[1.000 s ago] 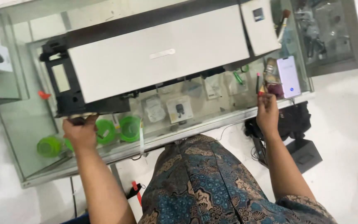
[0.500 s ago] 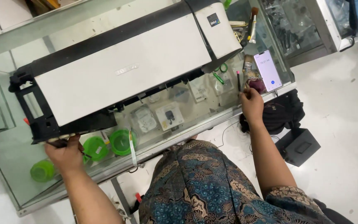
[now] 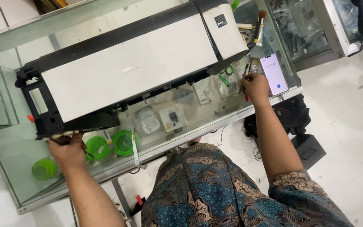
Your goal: Disassembling a printer by removing its outer casing and internal components using a screwdriver.
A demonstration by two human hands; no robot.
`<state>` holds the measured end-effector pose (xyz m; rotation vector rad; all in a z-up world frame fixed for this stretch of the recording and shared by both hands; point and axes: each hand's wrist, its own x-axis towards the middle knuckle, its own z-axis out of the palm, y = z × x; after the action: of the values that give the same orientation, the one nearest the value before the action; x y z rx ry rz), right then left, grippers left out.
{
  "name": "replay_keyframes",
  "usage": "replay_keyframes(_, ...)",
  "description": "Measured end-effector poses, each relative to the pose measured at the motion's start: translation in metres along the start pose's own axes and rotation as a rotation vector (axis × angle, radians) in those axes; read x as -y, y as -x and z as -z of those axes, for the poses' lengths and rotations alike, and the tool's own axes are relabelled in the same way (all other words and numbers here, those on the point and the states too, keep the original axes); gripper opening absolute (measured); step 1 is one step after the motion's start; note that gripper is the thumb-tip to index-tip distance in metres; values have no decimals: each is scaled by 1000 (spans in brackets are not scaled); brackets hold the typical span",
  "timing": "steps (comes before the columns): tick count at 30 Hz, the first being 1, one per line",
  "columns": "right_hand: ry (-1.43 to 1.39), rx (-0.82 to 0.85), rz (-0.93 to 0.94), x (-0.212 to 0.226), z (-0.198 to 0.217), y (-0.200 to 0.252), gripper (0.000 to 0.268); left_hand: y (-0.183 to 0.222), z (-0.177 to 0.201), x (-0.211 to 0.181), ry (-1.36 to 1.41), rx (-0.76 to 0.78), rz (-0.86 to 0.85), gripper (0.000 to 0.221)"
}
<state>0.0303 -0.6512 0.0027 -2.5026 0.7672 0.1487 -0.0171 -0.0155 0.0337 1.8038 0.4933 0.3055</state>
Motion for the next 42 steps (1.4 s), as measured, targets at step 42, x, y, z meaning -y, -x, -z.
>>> replay_keyframes(42, -931, -157, 701, 148, 48, 92, 42, 57, -13, -28, 139, 63, -70, 64)
